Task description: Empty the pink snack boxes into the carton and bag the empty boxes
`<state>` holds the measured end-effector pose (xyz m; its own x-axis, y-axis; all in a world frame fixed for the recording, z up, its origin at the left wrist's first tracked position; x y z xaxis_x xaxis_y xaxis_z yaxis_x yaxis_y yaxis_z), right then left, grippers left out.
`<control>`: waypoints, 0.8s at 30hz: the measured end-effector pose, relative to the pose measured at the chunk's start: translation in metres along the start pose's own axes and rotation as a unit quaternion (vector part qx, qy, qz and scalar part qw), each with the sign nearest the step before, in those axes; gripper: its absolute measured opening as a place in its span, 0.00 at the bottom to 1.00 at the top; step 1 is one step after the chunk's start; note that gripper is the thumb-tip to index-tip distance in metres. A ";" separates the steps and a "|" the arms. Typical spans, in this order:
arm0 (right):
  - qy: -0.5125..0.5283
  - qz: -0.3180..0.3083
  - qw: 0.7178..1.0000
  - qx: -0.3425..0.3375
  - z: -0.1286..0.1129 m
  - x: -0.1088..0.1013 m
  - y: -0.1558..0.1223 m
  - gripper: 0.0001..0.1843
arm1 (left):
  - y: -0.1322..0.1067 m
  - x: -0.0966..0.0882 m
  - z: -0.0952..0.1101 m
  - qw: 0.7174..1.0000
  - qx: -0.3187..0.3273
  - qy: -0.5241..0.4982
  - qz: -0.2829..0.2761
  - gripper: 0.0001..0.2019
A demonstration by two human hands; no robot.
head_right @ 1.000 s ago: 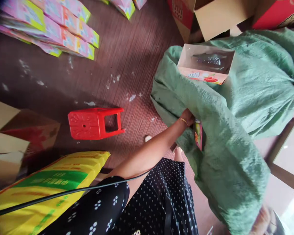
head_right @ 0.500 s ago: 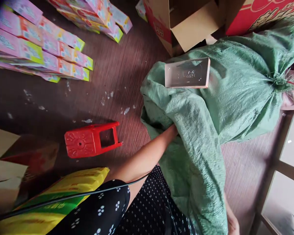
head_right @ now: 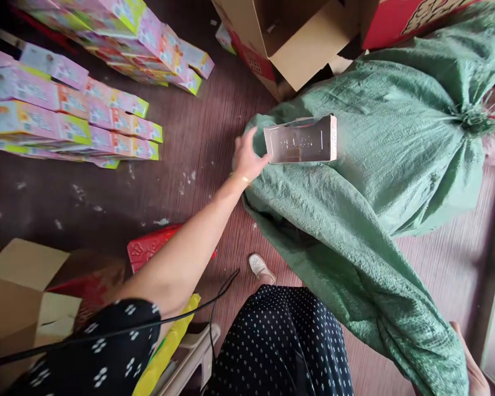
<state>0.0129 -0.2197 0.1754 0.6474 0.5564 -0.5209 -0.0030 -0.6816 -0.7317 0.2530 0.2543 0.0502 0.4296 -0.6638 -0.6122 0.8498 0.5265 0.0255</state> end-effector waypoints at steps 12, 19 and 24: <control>0.055 -0.024 0.998 0.038 0.021 -0.016 0.025 0.22 | 0.004 0.089 0.076 0.947 0.240 0.166 -0.136 0.53; 0.151 -0.069 0.984 0.065 0.008 0.009 0.003 0.12 | -0.099 -0.080 0.057 0.962 0.104 0.240 0.084 0.49; 0.179 -0.180 0.967 0.000 0.021 0.021 -0.018 0.12 | -0.214 -0.117 -0.022 0.939 0.051 0.251 -0.230 0.32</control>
<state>0.0105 -0.1860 0.1683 0.8292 0.5570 -0.0477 0.2705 -0.4744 -0.8377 0.0143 0.2305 0.0991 -0.1655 -0.4615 -0.8716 0.9463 0.1745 -0.2721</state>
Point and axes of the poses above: each hand's wrist, its own y-axis towards the middle knuckle, its own x-axis out of the palm, z = x × y, the point moved 3 cm from there along y, towards the middle knuckle, and after that the axes turned 10 degrees about z, right-handed, at the moved point
